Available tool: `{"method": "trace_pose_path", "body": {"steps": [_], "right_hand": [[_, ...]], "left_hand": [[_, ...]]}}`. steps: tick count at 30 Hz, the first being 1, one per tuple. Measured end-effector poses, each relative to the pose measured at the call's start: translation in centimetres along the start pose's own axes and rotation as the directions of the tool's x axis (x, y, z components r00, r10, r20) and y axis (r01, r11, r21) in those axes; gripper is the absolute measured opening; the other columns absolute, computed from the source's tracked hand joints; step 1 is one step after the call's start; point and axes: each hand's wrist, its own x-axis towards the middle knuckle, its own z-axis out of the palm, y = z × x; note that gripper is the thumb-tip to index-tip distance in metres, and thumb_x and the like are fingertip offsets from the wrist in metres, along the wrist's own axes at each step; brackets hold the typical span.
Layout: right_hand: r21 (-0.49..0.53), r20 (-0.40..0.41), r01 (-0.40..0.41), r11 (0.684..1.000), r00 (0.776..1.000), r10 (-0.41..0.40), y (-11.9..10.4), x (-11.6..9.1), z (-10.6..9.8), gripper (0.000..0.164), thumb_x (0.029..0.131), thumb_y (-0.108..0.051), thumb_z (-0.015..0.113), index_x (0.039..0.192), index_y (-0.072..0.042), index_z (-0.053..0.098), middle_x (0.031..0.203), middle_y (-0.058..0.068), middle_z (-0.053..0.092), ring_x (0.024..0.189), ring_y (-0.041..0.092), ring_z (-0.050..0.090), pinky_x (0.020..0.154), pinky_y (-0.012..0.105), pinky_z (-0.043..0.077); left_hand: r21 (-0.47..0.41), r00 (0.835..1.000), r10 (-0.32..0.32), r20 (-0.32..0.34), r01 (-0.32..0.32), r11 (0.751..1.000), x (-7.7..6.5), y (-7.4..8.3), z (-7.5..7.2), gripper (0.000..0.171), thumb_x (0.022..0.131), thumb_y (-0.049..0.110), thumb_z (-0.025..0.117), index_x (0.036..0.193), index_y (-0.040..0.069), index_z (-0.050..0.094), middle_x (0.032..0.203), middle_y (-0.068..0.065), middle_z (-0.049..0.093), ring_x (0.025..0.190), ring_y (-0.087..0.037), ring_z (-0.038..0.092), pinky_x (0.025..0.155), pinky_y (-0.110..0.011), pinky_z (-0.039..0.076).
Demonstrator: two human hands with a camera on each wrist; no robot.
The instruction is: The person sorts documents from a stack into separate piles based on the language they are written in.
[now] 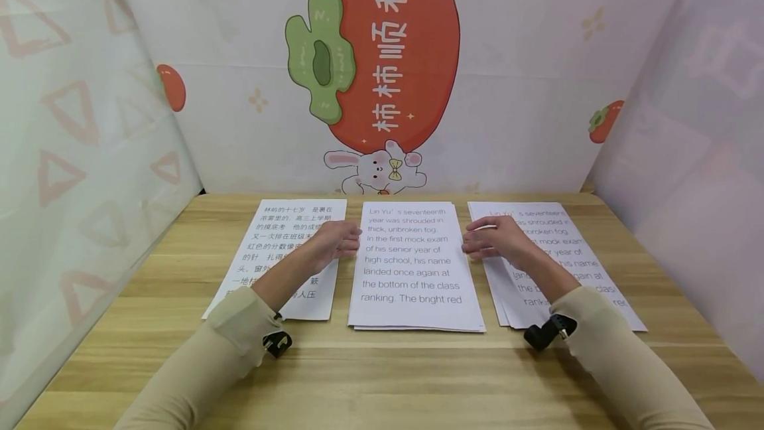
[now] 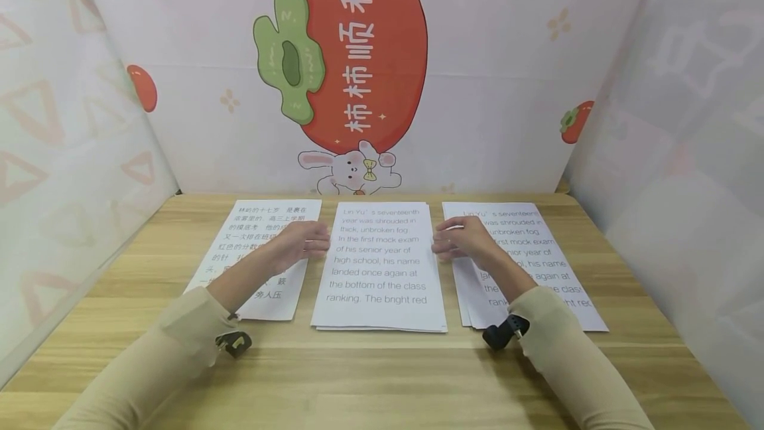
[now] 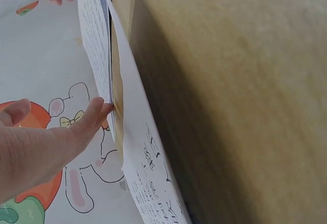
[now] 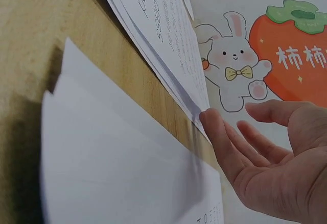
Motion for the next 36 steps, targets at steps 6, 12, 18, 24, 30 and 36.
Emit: {"method": "trace_pose_path", "body": {"steps": [6, 12, 18, 24, 30, 36], "right_hand": [[0.021, 0.004, 0.017, 1.000, 1.000, -0.017, 0.3, 0.1, 0.1, 0.048, 0.102, -0.004, 0.063, 0.143, 0.014, 0.046, 0.131, 0.032, 0.063, 0.094, 0.017, 0.076, 0.088, 0.035, 0.063], [0.018, 0.007, 0.022, 1.000, 1.000, -0.022, 0.3, 0.4, 0.3, 0.050, 0.100, -0.003, 0.065, 0.143, 0.013, 0.047, 0.125, 0.028, 0.067, 0.091, 0.015, 0.074, 0.088, 0.033, 0.063], [0.001, -0.010, 0.014, 1.000, 1.000, -0.014, 0.3, 0.4, 0.4, 0.050, 0.100, -0.003, 0.066, 0.145, 0.011, 0.048, 0.123, 0.023, 0.070, 0.092, 0.015, 0.074, 0.088, 0.030, 0.063], [0.008, 0.005, 0.015, 1.000, 1.000, -0.015, 0.2, 0.4, 0.6, 0.053, 0.101, -0.002, 0.063, 0.150, 0.008, 0.043, 0.134, 0.027, 0.062, 0.096, 0.015, 0.071, 0.090, 0.033, 0.062], [0.005, 0.020, 0.011, 1.000, 1.000, -0.011, 0.1, 0.2, 0.9, 0.057, 0.101, -0.001, 0.062, 0.153, 0.005, 0.040, 0.130, 0.024, 0.061, 0.094, 0.018, 0.072, 0.087, 0.037, 0.064], [-0.023, 0.002, -0.006, 1.000, 1.000, 0.006, 0.0, 0.3, 1.2, 0.055, 0.100, -0.001, 0.063, 0.152, 0.004, 0.043, 0.123, 0.019, 0.063, 0.091, 0.018, 0.072, 0.083, 0.034, 0.064]], "left_hand": [[-0.028, 0.999, 0.015, -0.036, -0.016, 0.999, 0.0, 0.1, 0.2, 0.050, 0.105, 0.014, 0.049, 0.147, -0.013, 0.042, 0.146, -0.030, 0.049, 0.135, -0.042, 0.052, 0.114, -0.045, 0.048], [-0.037, 0.999, 0.024, -0.043, -0.025, 0.999, 0.1, 0.2, 0.3, 0.047, 0.103, 0.011, 0.052, 0.144, -0.013, 0.047, 0.138, -0.029, 0.054, 0.123, -0.037, 0.058, 0.110, -0.044, 0.050], [-0.041, 0.998, 0.036, -0.054, -0.038, 0.998, 0.3, 0.3, 0.3, 0.042, 0.102, 0.011, 0.053, 0.138, -0.012, 0.053, 0.129, -0.023, 0.058, 0.113, -0.028, 0.060, 0.108, -0.041, 0.052], [-0.045, 0.997, 0.050, -0.057, -0.053, 0.998, 0.3, 0.1, 0.4, 0.043, 0.104, 0.016, 0.052, 0.137, -0.012, 0.052, 0.136, -0.026, 0.056, 0.125, -0.035, 0.057, 0.110, -0.043, 0.051], [-0.079, 0.999, 0.014, -0.039, -0.017, 0.997, 0.3, 0.0, 0.5, 0.051, 0.106, 0.014, 0.051, 0.152, -0.004, 0.041, 0.149, -0.026, 0.048, 0.135, -0.043, 0.052, 0.110, -0.050, 0.050], [-0.025, 0.999, -0.010, -0.035, 0.009, 1.000, 0.6, -0.1, 0.7, 0.056, 0.105, 0.008, 0.050, 0.158, 0.003, 0.036, 0.144, -0.026, 0.051, 0.130, -0.042, 0.056, 0.106, -0.049, 0.054]]}}
